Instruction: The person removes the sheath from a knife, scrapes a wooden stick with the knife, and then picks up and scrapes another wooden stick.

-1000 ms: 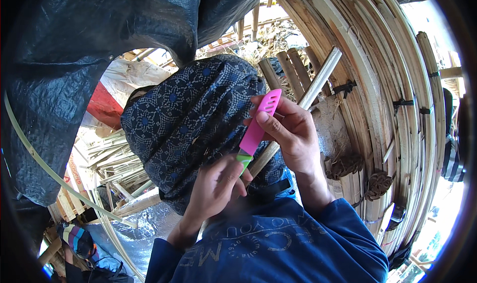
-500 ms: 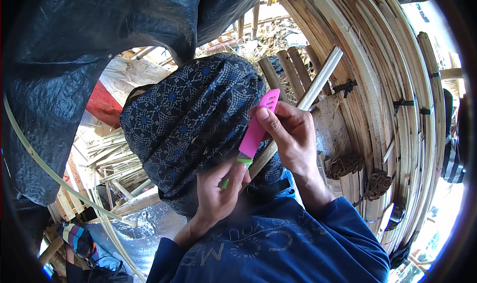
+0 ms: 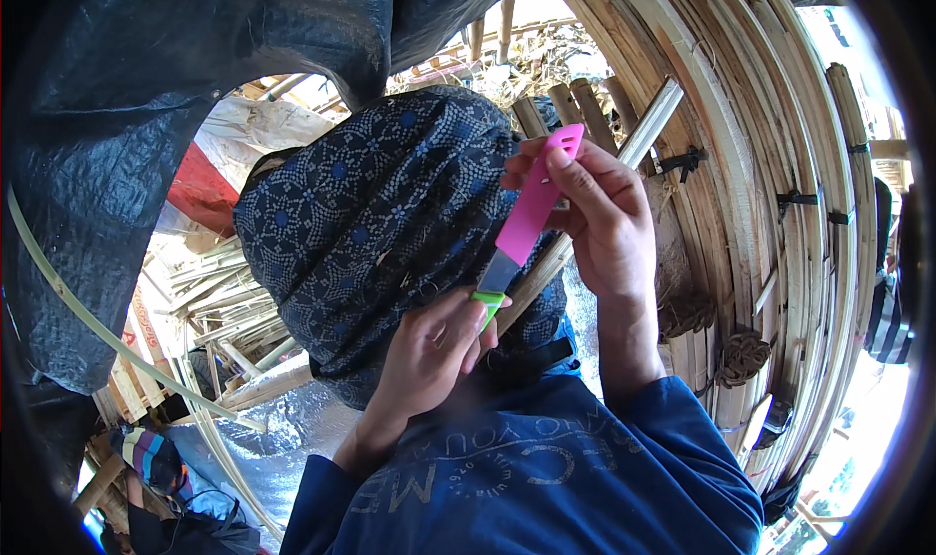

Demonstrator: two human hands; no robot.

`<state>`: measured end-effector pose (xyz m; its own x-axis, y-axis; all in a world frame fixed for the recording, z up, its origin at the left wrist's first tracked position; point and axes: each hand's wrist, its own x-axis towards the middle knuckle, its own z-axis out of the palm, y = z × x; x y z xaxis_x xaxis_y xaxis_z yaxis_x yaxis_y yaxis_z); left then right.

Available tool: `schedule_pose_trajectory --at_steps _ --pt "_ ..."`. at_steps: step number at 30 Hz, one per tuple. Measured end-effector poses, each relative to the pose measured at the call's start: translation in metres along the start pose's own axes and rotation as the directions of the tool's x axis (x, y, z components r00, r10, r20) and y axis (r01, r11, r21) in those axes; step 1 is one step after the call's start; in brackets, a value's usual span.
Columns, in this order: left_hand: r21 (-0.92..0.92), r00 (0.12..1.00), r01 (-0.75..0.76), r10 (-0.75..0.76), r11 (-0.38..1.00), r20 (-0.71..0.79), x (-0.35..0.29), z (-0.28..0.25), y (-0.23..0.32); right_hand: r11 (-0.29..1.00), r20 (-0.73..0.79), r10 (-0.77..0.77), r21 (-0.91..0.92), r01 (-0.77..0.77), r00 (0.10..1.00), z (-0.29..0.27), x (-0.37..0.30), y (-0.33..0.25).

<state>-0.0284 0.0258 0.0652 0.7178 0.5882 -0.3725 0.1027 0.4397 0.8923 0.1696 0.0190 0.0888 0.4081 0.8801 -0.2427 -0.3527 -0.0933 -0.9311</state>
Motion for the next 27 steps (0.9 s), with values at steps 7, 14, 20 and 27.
schedule_pose_trajectory --at_steps 7,14,20,27 --pt "0.06 0.996 -0.067 0.064 0.996 0.054 0.004 -0.004 -0.001 0.978 -0.035 -0.055 0.202 0.061 0.998 -0.011 0.009 -0.006" --pt "0.01 0.991 -0.125 0.125 0.992 -0.052 0.005 -0.002 -0.011 0.979 -0.039 -0.044 0.195 0.051 0.998 -0.011 0.009 -0.013" --pt "0.026 0.992 -0.12 0.121 0.992 -0.031 0.004 -0.005 -0.014 0.757 -0.113 -0.073 0.641 0.129 0.991 -0.043 0.024 -0.017" --pt "0.001 0.995 -0.093 0.093 0.996 0.033 -0.006 -0.007 -0.009 0.432 0.053 -0.228 0.9 0.052 0.972 -0.022 0.024 -0.009"
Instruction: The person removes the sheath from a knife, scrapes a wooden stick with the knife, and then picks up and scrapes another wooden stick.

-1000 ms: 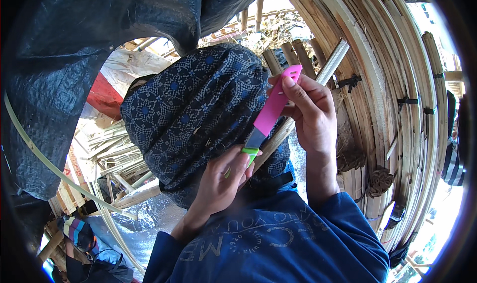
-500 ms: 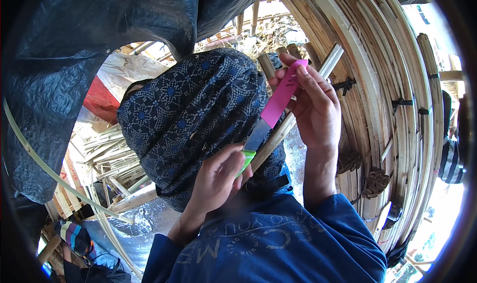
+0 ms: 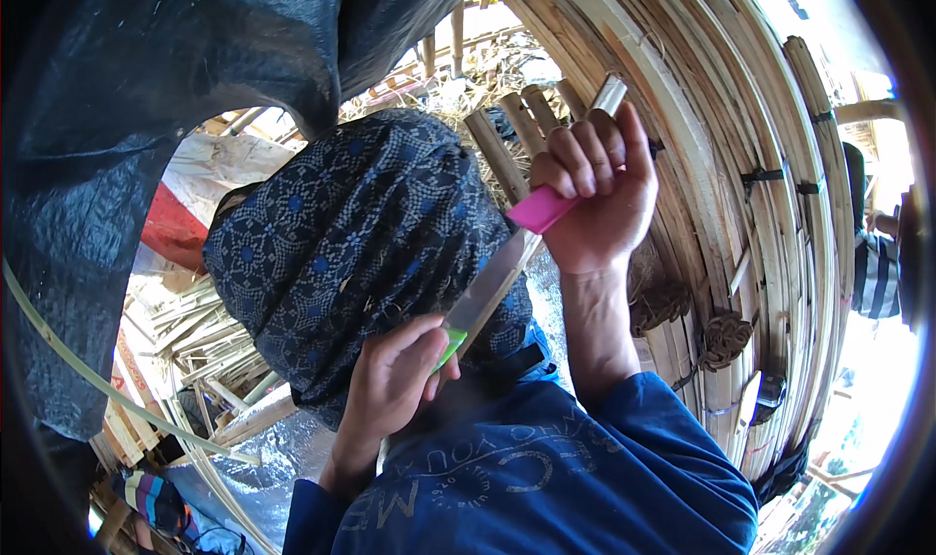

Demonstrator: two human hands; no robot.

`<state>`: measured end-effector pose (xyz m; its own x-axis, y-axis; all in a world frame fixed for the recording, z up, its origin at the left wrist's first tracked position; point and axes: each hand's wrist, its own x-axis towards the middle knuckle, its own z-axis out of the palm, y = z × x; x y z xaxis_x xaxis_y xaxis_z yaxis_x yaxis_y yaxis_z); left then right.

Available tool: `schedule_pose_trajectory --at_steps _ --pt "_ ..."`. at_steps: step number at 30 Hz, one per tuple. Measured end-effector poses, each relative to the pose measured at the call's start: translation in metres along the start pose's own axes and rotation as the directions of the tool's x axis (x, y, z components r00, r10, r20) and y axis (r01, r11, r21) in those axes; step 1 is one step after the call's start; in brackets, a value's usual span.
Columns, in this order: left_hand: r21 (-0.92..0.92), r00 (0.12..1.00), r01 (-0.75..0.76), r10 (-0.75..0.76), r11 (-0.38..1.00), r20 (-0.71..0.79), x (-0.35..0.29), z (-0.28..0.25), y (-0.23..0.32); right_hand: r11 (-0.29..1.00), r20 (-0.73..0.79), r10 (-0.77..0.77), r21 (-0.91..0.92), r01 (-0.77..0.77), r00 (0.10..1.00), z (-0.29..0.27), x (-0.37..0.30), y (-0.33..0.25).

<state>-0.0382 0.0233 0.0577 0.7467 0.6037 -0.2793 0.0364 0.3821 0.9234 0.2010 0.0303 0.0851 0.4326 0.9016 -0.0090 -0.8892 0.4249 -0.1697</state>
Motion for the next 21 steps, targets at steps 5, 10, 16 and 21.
schedule_pose_trajectory --at_steps 5,10,16,21 --pt "0.039 1.0 -0.015 0.014 0.999 0.01 -0.003 -0.004 -0.0005 0.998 0.024 0.041 0.049 -0.042 0.999 -0.0028 0.0027 0.0073" --pt "0.074 1.0 -0.008 0.008 0.997 0.006 -0.0041 -0.0044 0.0018 0.998 0.023 0.04 0.041 -0.041 0.999 -0.0039 0.0012 0.0049" --pt "0.089 0.999 0.043 -0.041 0.995 -0.02 -0.004 -0.0011 0.0059 0.992 0.036 0.129 -0.009 -0.128 0.991 -0.0033 0.0041 0.0033" --pt "0.085 0.997 0.024 -0.018 0.996 -0.075 -0.0034 0.004 0.0034 0.989 0.004 0.148 -0.019 -0.148 0.989 -0.0017 0.007 0.001"
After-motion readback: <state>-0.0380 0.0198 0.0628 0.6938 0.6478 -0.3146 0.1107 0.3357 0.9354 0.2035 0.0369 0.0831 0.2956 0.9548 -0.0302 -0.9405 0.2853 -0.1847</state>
